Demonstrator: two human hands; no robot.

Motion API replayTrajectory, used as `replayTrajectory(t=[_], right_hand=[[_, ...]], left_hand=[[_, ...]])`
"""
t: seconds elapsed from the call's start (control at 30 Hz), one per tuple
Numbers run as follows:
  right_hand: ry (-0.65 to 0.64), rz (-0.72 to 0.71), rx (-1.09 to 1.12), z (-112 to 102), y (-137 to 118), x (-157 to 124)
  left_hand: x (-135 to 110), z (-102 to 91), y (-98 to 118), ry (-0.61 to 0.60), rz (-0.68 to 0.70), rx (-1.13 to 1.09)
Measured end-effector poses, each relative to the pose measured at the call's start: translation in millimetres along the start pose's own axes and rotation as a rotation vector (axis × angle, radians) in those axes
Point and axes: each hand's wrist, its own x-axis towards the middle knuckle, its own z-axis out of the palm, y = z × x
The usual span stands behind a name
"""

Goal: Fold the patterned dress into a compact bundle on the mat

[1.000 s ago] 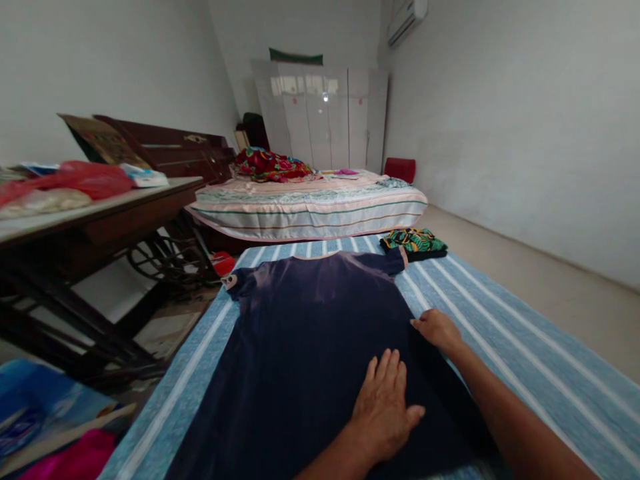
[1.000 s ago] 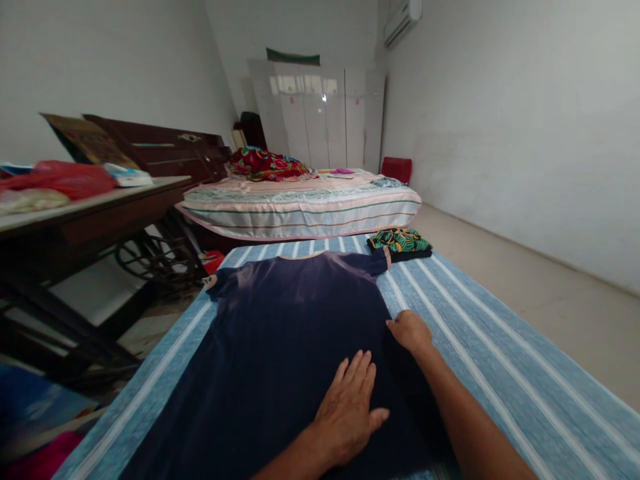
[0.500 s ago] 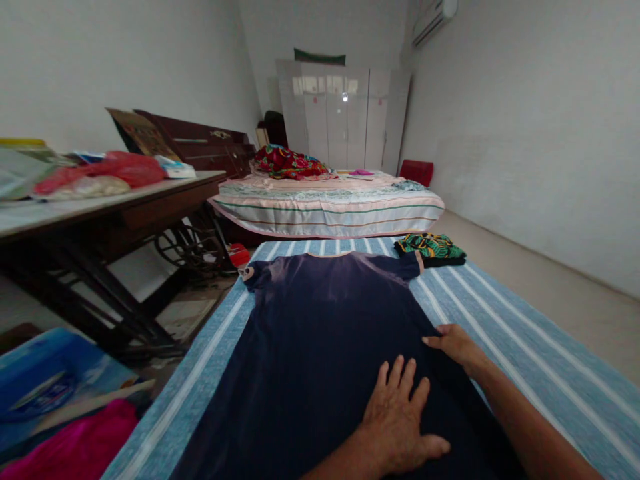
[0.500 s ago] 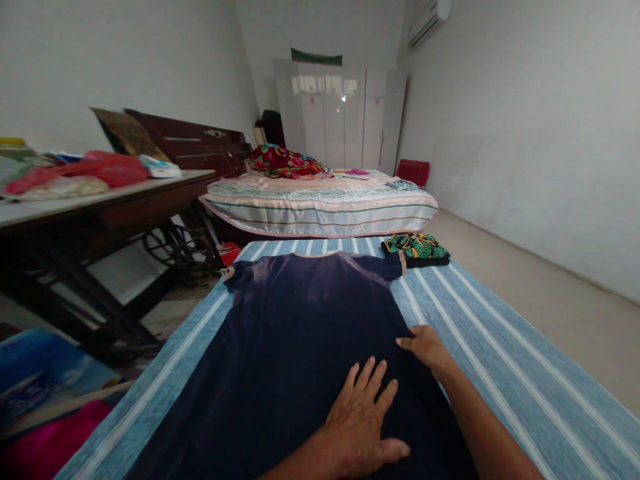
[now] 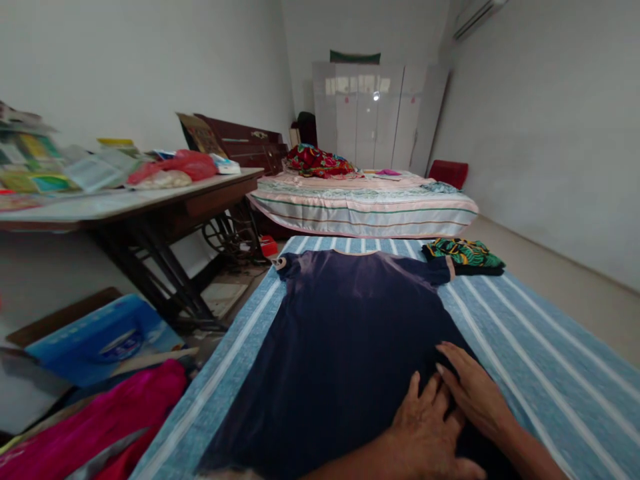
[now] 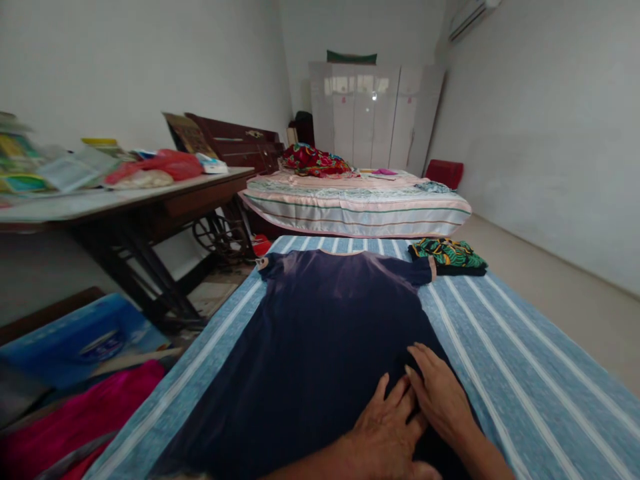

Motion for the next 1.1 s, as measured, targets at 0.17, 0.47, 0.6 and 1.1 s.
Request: replayTrajectory(t=[0.17,0.47,0.6,1.1], right_hand=[[-0.043,-0.049,0.019,26,10,-16],[-0.132,-0.029,-0.089,21,11,-20],[-0.175,-0.017,-0.110,22,13,-21],[-0.192,0.074,-0.081,11,-9,-8]], left_hand=[[-19,-4.3,3,-0.027,-0.014,-0.085],[-148,-49.7,-34,0.135,-0.742,0.279],[-190,-43.4,-33,0.175,-0.982,0.433],[-209,-58.1,-52,0.334,-1.104,0.554]])
